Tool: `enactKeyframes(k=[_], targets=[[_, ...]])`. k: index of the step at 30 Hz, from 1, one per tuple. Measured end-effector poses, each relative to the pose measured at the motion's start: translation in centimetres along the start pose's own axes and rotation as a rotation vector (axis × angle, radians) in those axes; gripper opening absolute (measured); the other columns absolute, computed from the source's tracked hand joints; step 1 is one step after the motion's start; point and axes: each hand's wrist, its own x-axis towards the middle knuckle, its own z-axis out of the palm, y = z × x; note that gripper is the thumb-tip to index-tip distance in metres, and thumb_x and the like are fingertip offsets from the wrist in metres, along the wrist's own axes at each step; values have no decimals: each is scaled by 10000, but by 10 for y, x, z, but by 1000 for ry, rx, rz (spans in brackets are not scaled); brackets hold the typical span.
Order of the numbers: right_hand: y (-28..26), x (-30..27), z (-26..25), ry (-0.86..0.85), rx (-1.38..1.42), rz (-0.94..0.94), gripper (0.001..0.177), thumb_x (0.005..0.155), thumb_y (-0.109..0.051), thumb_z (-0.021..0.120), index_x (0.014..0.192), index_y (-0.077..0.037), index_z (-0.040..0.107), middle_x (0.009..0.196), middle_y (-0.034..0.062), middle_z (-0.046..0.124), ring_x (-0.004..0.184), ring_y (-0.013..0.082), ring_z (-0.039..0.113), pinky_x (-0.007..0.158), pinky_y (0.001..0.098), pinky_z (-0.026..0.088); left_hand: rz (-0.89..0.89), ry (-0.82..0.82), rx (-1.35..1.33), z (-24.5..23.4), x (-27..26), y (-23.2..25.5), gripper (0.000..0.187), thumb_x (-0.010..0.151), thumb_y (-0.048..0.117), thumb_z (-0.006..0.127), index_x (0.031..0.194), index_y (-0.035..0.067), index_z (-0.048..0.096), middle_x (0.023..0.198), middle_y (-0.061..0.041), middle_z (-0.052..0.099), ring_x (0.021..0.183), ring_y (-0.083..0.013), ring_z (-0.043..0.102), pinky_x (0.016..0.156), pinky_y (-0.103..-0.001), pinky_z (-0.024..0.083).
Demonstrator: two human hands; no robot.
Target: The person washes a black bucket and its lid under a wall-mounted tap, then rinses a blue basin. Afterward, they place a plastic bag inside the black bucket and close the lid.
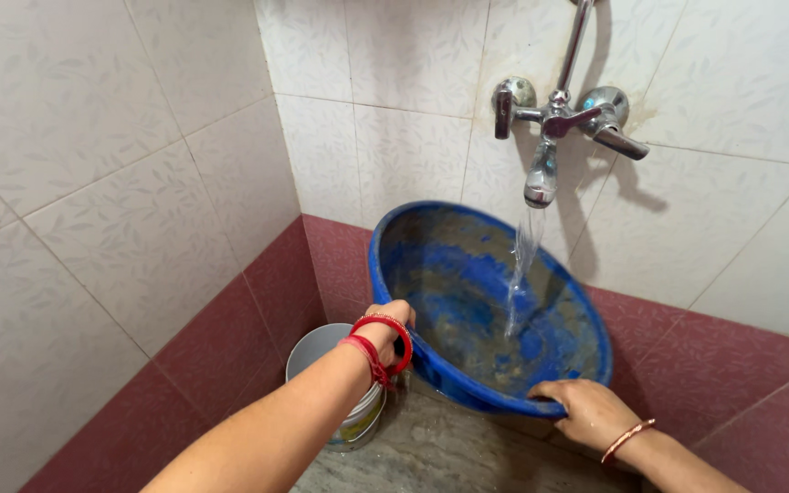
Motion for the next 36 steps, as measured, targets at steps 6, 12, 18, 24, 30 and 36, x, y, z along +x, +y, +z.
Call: enactKeyframes(k=[6, 12, 18, 24, 30, 36], targets=[[-15, 31, -14, -106, -49, -107, 435, 762, -34, 743, 1155, -218, 782, 1055, 55, 771, 1042, 260, 695, 967, 403, 529, -117, -20, -89, -51, 28, -30, 357, 796, 114, 587, 1094, 70, 396, 1016, -212, 507, 912, -395, 571, 802, -667, 562], [-24, 23, 7, -162, -288, -349, 355, 744, 7, 694, 1061, -140, 757, 976, 111, 743, 978, 325, 686, 875, 456, 540, -263, -119, -330, -90, 61, -127, 291, 762, 92, 580, 1033, 12, 507, 951, -187, 600, 871, -352, 647, 819, -587, 630], [2, -3, 34, -89, -223, -369, 397, 705, 68, 641, 1046, -105, 749, 994, 94, 745, 949, 306, 706, 809, 440, 560, -115, -109, -297, -66, 52, -156, 442, 723, 22, 582, 1153, 80, 501, 931, -140, 526, 780, -317, 623, 770, -606, 648], [18, -15, 47, -8, -183, -285, 422, 684, 82, 631, 1043, -105, 751, 1012, 93, 750, 994, 302, 697, 854, 440, 553, -49, -117, -268, -39, 25, -124, 692, 717, -25, 552, 1358, 209, 437, 972, -159, 590, 799, -351, 667, 737, -613, 639], [15, -11, 51, -31, -108, -235, 491, 685, 69, 667, 1133, -115, 744, 1058, 96, 740, 1040, 303, 682, 908, 428, 541, -23, -59, -136, -36, 1, -91, 765, 721, 2, 565, 1417, 267, 391, 951, -188, 557, 737, -346, 609, 650, -584, 593], [-12, 0, 57, -92, -109, -288, 399, 687, 38, 696, 1061, -91, 742, 1006, 125, 736, 1036, 339, 663, 917, 469, 512, -81, 19, -86, -63, 3, -80, 695, 748, 25, 575, 1382, 233, 380, 910, -184, 547, 787, -380, 630, 663, -627, 596]])
